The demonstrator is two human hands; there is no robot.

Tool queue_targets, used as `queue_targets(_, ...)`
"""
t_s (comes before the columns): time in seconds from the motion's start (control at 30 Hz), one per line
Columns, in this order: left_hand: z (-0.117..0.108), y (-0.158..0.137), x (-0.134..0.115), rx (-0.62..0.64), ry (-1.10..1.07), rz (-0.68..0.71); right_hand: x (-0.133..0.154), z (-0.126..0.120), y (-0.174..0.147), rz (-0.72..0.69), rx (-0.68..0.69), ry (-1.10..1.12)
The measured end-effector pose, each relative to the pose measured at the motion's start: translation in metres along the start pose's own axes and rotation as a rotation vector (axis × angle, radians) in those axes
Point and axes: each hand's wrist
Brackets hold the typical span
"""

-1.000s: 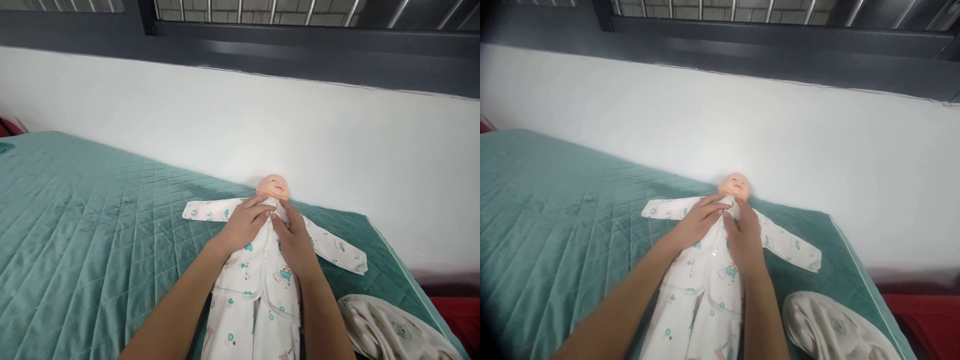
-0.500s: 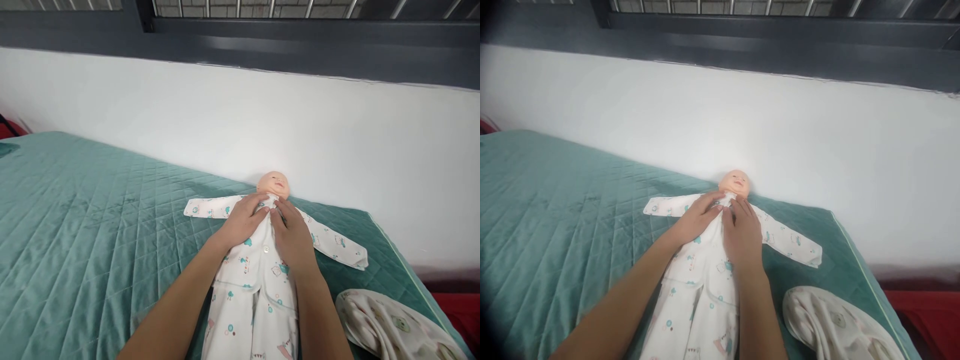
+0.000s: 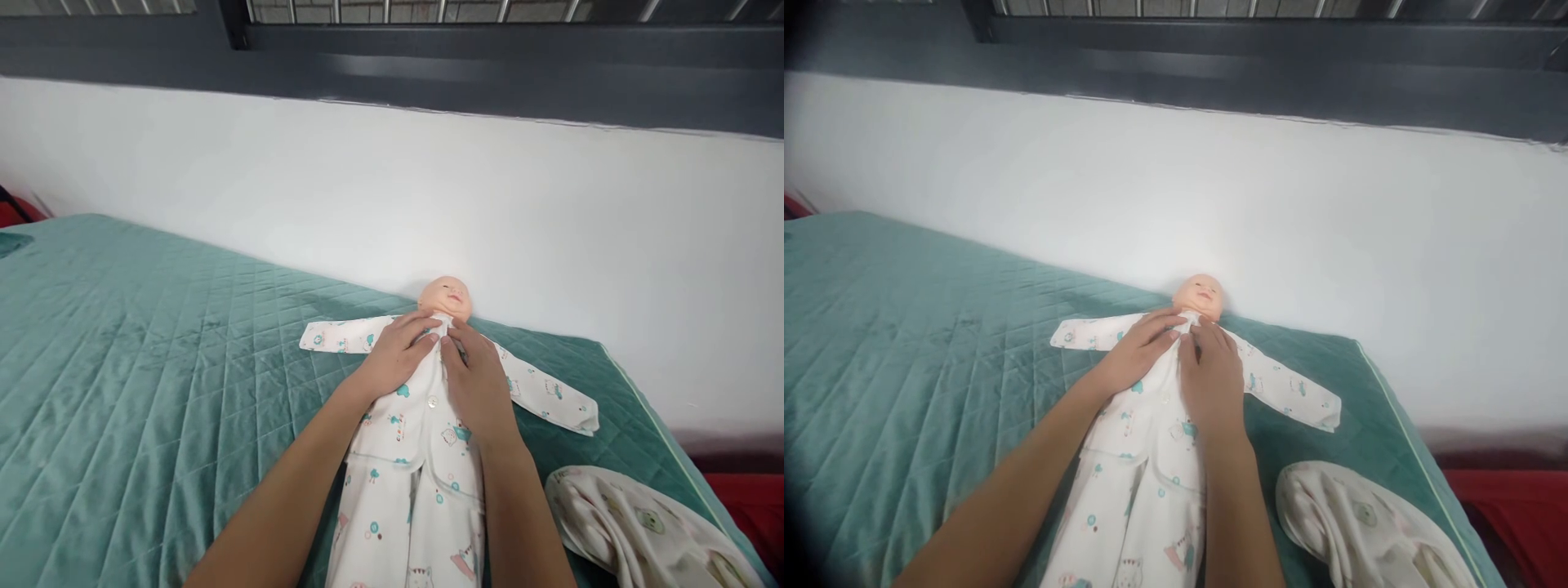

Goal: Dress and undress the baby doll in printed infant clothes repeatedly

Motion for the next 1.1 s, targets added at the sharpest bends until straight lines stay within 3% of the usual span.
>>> queue_targets(0.33, -0.0005, 0.0008, 0.0023, 0.020, -0.019, -0.003, -0.0053, -0.0019, 0.0039, -0.001, 0.067, 0.089)
queue_targets(0.77, 0.0016, -0.0007, 0.0044, -0.017, -0.025, -0.016, -0.0045, 0.0021, -0.0008, -0.001, -0.035, -0.019)
queue_targets(0.97, 0.0029, 0.0001, 0.0072, -0.017, -0.038, -0.007, -0.0049, -0.0032, 0.0044, 0.066, 0.057, 0.042)
queue_targets(1.1, 0.0039, 0.0006, 0.0100, -0.021, -0.030, 0.017, -0.0035, -0.0053, 0.0045, 0.031, 0.105, 0.069)
Point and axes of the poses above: each hand's wrist, its own y-axis towards the middle knuckle, its own z-axis out of the palm, x = y × z, and after that the axes turned 9 degrees about z, right-handed
